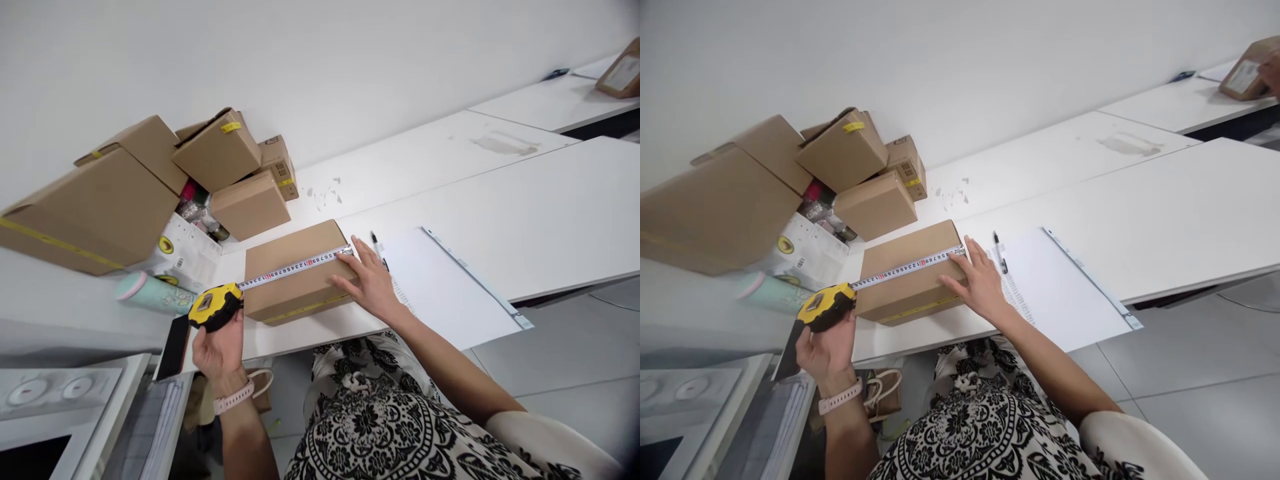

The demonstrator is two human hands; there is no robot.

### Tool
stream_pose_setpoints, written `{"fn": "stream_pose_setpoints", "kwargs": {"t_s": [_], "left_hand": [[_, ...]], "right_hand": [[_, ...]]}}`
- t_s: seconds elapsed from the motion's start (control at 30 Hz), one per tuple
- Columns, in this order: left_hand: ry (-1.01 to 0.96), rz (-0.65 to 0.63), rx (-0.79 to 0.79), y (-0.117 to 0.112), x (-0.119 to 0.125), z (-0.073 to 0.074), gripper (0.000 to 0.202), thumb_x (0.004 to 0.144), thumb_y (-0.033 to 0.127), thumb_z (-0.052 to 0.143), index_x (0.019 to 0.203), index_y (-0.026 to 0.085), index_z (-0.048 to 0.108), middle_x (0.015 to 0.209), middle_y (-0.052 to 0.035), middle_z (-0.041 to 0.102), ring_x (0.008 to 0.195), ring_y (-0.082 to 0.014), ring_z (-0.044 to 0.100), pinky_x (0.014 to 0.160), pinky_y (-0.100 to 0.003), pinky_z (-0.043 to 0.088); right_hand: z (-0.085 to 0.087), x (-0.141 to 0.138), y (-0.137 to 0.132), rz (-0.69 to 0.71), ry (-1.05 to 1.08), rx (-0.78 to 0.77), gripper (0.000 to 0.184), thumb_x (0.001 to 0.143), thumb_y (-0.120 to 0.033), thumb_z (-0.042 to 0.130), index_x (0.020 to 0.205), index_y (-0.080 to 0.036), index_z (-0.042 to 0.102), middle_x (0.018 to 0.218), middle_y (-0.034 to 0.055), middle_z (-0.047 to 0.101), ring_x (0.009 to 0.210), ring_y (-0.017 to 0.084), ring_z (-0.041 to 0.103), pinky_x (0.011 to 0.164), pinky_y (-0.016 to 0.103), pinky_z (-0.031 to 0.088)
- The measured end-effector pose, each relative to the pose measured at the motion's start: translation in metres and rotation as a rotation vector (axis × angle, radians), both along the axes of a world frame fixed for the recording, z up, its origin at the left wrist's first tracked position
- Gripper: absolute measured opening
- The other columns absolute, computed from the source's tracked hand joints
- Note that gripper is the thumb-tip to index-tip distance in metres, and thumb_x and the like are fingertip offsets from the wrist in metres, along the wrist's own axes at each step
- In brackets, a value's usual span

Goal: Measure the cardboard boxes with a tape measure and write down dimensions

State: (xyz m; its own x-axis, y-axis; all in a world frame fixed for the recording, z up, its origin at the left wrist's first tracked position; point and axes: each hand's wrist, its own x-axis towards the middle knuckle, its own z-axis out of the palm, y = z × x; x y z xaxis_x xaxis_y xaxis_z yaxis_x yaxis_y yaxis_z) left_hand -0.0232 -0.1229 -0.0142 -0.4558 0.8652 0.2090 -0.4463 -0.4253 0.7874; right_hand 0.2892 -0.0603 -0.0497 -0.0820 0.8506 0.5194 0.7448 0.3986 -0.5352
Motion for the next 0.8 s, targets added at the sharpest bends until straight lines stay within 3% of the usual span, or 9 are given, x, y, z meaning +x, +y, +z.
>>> {"fn": "stream_pose_setpoints", "kwargs": {"t_s": [0.1,0.23,0.33,0.4,0.5,0.63,0.8], "left_hand": [[0.065,0.041,-0.012,0.003,-0.003,0.002,0.061,0.073,0.037,0.083,0.13,0.023,0.066,0.147,-0.0077,0.06,0.145,-0.0344,0.044,0.125,-0.058,0.026],[0.131,0.117,-0.039,0.011,-0.011,-0.003,0.069,0.063,0.05,0.093,0.124,0.028,0.068,0.144,-0.0054,0.061,0.142,-0.0357,0.047,0.12,-0.062,0.033],[0.122,0.198,-0.065,0.018,-0.014,-0.007,0.071,0.057,0.059,0.094,0.117,0.03,0.069,0.133,-0.0028,0.066,0.134,-0.0316,0.055,0.11,-0.052,0.048],[0.116,0.258,-0.105,0.023,-0.016,-0.009,0.068,0.057,0.06,0.094,0.112,0.028,0.069,0.124,-0.0024,0.069,0.121,-0.0266,0.064,0.095,-0.041,0.057],[0.141,0.33,-0.172,0.027,-0.022,-0.009,0.059,0.066,0.058,0.09,0.108,0.026,0.064,0.108,-0.0013,0.069,0.092,-0.0185,0.071,0.071,-0.029,0.058],[0.19,0.31,-0.23,0.026,-0.032,-0.005,0.062,0.069,0.056,0.088,0.115,0.027,0.056,0.1,-0.0003,0.069,0.067,-0.0146,0.071,0.057,-0.026,0.054],[0.281,0.245,-0.253,0.028,-0.038,-0.002,0.066,0.065,0.047,0.091,0.114,0.026,0.053,0.091,0.0021,0.07,0.06,-0.0148,0.072,0.055,-0.024,0.055]], "right_hand": [[-0.003,0.0,0.003,0.033,-0.009,0.037,0.052,0.098,-0.06,0.05,0.136,-0.025,0.059,0.162,0.0121,0.042,0.151,0.032,0.039,0.114,0.055,0.047],[-0.003,0.002,0.003,0.056,-0.003,0.043,0.051,0.099,-0.059,0.049,0.136,-0.025,0.058,0.159,0.0127,0.046,0.148,0.031,0.043,0.114,0.054,0.046],[0.001,0.002,0.001,0.055,0.021,0.001,0.048,0.099,-0.056,0.049,0.137,-0.028,0.057,0.16,0.0102,0.046,0.148,0.032,0.042,0.115,0.057,0.043],[0.003,0.001,-0.001,0.048,0.029,-0.016,0.047,0.098,-0.054,0.05,0.138,-0.03,0.056,0.162,0.0074,0.043,0.151,0.033,0.038,0.116,0.06,0.041],[0.005,-0.001,-0.002,0.056,0.018,0.006,0.045,0.099,-0.052,0.05,0.136,-0.029,0.057,0.162,0.0063,0.044,0.152,0.034,0.037,0.115,0.06,0.042],[0.004,-0.001,0.0,0.093,-0.007,0.036,0.045,0.099,-0.051,0.05,0.134,-0.026,0.059,0.155,0.0096,0.053,0.148,0.034,0.042,0.113,0.058,0.044],[0.003,0.0,0.002,0.125,0.012,0.026,0.046,0.099,-0.053,0.049,0.134,-0.023,0.058,0.155,0.0129,0.053,0.146,0.033,0.046,0.113,0.058,0.044]]}}
